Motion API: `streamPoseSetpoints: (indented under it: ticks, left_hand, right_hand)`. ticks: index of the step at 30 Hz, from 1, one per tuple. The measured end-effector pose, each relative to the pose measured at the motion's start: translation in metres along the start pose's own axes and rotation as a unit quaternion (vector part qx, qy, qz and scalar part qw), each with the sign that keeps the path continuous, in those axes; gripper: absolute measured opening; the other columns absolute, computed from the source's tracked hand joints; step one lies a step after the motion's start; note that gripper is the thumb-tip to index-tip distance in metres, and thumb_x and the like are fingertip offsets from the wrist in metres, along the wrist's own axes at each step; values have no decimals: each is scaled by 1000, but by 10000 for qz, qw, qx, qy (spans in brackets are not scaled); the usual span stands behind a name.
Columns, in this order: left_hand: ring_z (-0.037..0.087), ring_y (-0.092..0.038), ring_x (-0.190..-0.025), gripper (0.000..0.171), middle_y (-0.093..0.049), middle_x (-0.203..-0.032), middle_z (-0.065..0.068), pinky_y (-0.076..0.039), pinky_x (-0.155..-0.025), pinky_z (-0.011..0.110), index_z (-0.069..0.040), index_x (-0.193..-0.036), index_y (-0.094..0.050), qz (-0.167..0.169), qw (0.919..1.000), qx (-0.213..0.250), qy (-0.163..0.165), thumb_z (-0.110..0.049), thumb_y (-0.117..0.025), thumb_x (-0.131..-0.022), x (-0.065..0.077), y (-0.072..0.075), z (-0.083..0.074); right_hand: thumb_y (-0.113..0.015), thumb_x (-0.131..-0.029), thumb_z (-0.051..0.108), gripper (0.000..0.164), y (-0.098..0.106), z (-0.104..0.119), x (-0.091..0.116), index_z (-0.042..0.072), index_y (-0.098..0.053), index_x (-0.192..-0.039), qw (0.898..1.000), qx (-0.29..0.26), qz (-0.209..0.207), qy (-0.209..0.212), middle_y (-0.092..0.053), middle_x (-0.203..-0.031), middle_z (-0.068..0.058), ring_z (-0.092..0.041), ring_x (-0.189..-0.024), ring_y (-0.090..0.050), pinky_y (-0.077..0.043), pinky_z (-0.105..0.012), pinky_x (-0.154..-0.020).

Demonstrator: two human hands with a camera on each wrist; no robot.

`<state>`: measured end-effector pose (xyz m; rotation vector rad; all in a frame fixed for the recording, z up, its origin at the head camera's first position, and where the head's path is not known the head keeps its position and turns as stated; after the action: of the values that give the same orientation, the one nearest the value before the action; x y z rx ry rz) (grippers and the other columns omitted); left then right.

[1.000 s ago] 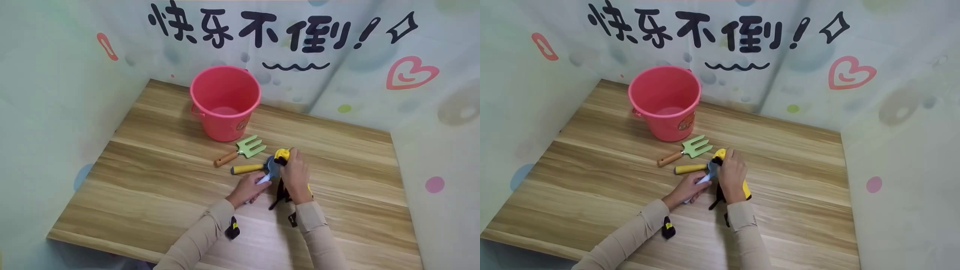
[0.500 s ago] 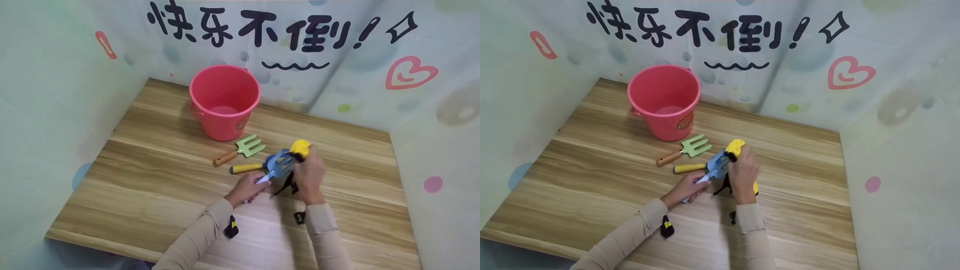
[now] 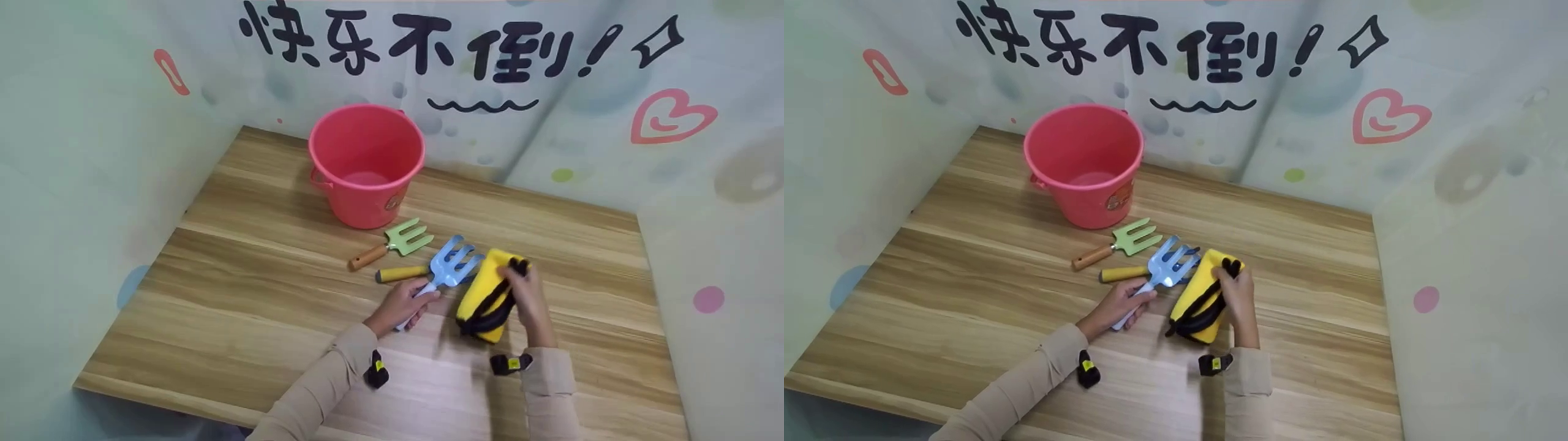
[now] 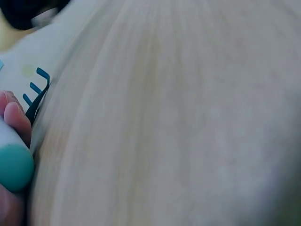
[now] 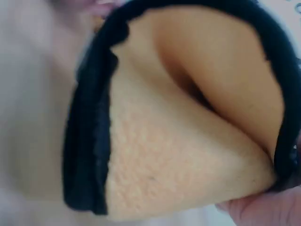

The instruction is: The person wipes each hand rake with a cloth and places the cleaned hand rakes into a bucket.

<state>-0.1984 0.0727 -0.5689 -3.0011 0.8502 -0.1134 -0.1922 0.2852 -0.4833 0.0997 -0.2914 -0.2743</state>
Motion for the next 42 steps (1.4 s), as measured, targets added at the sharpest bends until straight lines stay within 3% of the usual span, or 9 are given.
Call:
streamPoseSetpoints:
  ticks: [4, 9, 15, 19, 25, 30, 36, 39, 42]
  left_hand:
    - [13, -41, -35, 37, -46, -52, 6, -37, -30, 28, -6, -103, -56, 58, 9998, 185, -36, -40, -55, -88, 0, 1, -1]
    - [14, -41, -35, 36, -47, -52, 7, -38, -30, 30, -21, -115, -54, 197, 9996, 207, 77, -45, -53, -88, 0, 0, -1]
    - [13, -38, -35, 33, -44, -52, 5, -35, -30, 26, -20, -103, -53, 180, 9996, -66, 186, -49, -50, -88, 1, 0, -1]
    - [12, -37, -36, 36, -44, -53, 5, -33, -30, 25, -26, -115, -51, 138, 9995, -59, 278, -49, -51, -88, 3, 0, -1]
    - [12, -35, -36, 46, -45, -55, 5, -30, -28, 27, -27, -133, -43, 186, 9994, 134, 267, -42, -52, -90, 2, -1, -1]
    - [11, -35, -36, 31, -45, -55, 4, -31, -28, 24, -25, -114, -55, 215, 9995, -127, 205, -42, -53, -89, 2, -1, -3]
    - [15, -34, -36, 32, -44, -59, 20, -29, -29, 24, 2, -97, -53, 355, 9992, -120, 122, -30, -52, -91, 9, -4, -22]
    - [16, -34, -37, 33, -44, -61, 22, -28, -30, 24, 8, -94, -50, 417, 9989, -182, 78, -25, -52, -92, 12, -6, -30]
    - [16, -34, -38, 32, -44, -60, 19, -28, -31, 23, 5, -92, -50, 410, 9983, -380, 171, -27, -52, -92, 9, -7, -26]
  right_hand:
    - [-62, -84, 16, 28, -25, -39, -4, 1, -47, -103, 9934, -304, 917, -615, -58, -81, -1, -12, -72, -59, -52, -26, -69]
    - [-59, -87, 19, 32, -47, -72, -7, 2, -48, -112, 9657, -1327, 1851, -1250, -64, -93, -6, -17, -84, -61, -52, -30, -79]
    - [-39, -92, 3, 21, -54, -83, -6, 1, -43, -113, 9252, -2444, 2656, -1173, -63, -101, -6, -18, -94, -61, -50, -31, -87]
    - [-32, -93, 1, 23, -52, -82, -2, 4, -41, -114, 9062, -2787, 3006, -1041, -62, -104, -5, -18, -97, -62, -50, -33, -88]
    - [-29, -92, -3, 27, -48, -82, -4, 4, -52, -104, 8844, -3750, 2692, -695, -65, -98, -8, -19, -92, -63, -52, -32, -83]
    - [-35, -91, -5, 25, -44, -87, -9, 4, -52, -105, 8697, -4362, 2268, -445, -63, -100, -8, -18, -93, -61, -51, -30, -84]
    - [-37, -89, -6, 24, -36, -86, -11, 2, -53, -106, 8328, -5170, 1957, -295, -61, -101, -9, -19, -95, -60, -50, -30, -86]
    - [-32, -90, -6, 27, -29, -86, -11, 0, -53, -107, 8017, -5702, 1787, -135, -61, -104, -11, -21, -98, -59, -48, -30, -90]
    - [-32, -90, -4, 29, -23, -85, -10, -1, -52, -111, 7566, -6279, 1824, 52, -60, -110, -12, -21, -103, -57, -44, -31, -95]
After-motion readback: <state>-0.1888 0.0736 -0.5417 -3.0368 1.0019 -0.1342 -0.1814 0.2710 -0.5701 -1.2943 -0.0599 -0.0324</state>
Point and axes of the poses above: each hand's wrist, its own x-axis away from the middle knuckle, its own y-axis out of the back of the hand, z = x × y, the point moved 5 cm from there along -x, towards the middle knuckle
